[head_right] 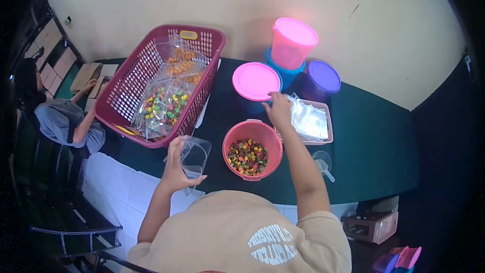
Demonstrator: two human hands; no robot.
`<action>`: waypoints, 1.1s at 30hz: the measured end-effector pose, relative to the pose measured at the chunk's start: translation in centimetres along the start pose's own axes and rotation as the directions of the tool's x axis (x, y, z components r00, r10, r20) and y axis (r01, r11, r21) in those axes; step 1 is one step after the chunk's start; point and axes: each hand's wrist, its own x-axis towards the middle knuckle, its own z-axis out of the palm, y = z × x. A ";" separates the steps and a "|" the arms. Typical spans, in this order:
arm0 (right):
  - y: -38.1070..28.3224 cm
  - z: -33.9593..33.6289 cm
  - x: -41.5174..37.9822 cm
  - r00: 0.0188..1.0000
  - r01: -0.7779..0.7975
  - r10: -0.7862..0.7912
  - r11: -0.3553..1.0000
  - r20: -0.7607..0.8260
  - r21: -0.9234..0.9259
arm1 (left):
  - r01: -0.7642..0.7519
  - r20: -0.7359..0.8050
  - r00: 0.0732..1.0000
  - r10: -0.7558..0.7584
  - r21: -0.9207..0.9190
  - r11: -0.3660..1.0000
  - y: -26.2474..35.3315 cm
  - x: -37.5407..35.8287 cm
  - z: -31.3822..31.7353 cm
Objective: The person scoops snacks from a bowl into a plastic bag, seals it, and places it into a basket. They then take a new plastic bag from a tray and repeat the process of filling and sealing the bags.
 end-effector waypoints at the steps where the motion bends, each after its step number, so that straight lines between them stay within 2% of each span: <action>1: 1.8 -0.8 -1.6 1.000 -0.004 0.004 1.000 -0.007 0.030 | 0.008 -0.005 1.000 -0.008 0.006 1.000 -0.2 -0.1 0.1; 3: 6.5 -3.2 -6.5 0.995 -0.085 0.081 0.994 -0.049 -0.072 | 0.062 -0.015 0.998 -0.062 -0.023 0.998 -0.5 -0.5 0.1; 4: 8.1 -5.4 -9.5 0.979 -0.194 0.184 0.974 -0.087 -0.114 | 0.107 -0.027 0.994 -0.108 -0.044 0.993 -0.6 -0.8 0.2; 5: 8.1 -8.4 -11.8 0.929 -0.350 0.370 0.869 -0.010 -0.350 | 0.141 -0.015 0.990 -0.142 -0.041 0.989 -0.8 -1.1 0.3; 6: 9.0 -9.8 -14.0 0.843 -0.457 0.538 0.735 0.021 -0.501 | 0.158 -0.018 0.987 -0.159 -0.055 0.986 -1.1 -1.3 0.5; 8: 11.2 -10.8 -19.3 0.743 -0.497 0.669 0.582 0.032 -0.644 | 0.198 0.025 0.980 -0.196 -0.065 0.978 -1.5 -1.5 1.3; 9: 11.4 -11.2 -20.7 0.742 -0.486 0.669 0.578 0.040 -0.656 | 0.215 0.049 0.976 -0.212 -0.072 0.974 -1.5 -1.2 1.7; 11: 11.7 -11.6 -22.8 0.572 -0.552 0.806 0.513 0.149 -0.657 | 0.182 0.111 0.978 -0.174 -0.064 0.981 -1.7 -0.4 2.9; 12: 12.3 -11.4 -23.6 0.567 -0.549 0.810 0.508 0.150 -0.664 | 0.132 0.170 0.978 -0.121 -0.050 0.990 -1.7 0.1 3.5; 15: 14.2 -9.9 -25.5 0.563 -0.622 0.802 0.570 0.200 -0.537 | 0.108 0.263 0.960 -0.099 -0.019 0.994 -1.2 1.8 4.8; 22: 15.9 -9.0 -26.3 0.526 -0.665 0.819 0.563 0.227 -0.491 | 0.097 0.277 0.957 -0.090 -0.011 0.995 -0.3 3.3 6.0; 24: 14.8 -10.2 -25.6 0.663 -0.658 0.739 0.652 0.120 -0.376 | 0.098 0.255 0.962 -0.095 0.000 0.995 -0.4 2.8 5.6; 25: 14.1 -10.9 -24.8 0.670 -0.651 0.732 0.660 0.124 -0.374 | 0.100 0.227 0.969 -0.100 0.012 0.995 -0.6 2.4 5.3; 27: 9.9 -13.3 -21.6 0.726 -0.682 0.686 0.726 0.040 -0.084 | 0.135 0.179 0.975 -0.134 0.005 0.991 -0.8 1.5 4.8; 28: 7.3 -14.3 -20.0 0.731 -0.676 0.680 0.732 0.047 -0.083 | 0.160 0.142 0.977 -0.157 -0.010 0.987 -0.8 1.0 4.6; 30: 1.8 -15.5 -16.7 0.850 -0.519 0.526 0.828 0.025 0.212 | 0.194 0.124 0.973 -0.192 -0.005 0.981 -0.8 0.1 4.5; 32: -2.5 -14.7 -14.1 0.941 -0.326 0.295 0.924 0.168 0.199 | 0.236 0.145 0.960 -0.239 0.037 0.971 -1.1 -0.6 4.5; 33: -4.0 -13.2 -13.2 0.936 -0.289 0.221 0.927 0.275 0.240 | 0.239 0.143 0.960 -0.242 0.038 0.970 -0.9 -0.7 4.5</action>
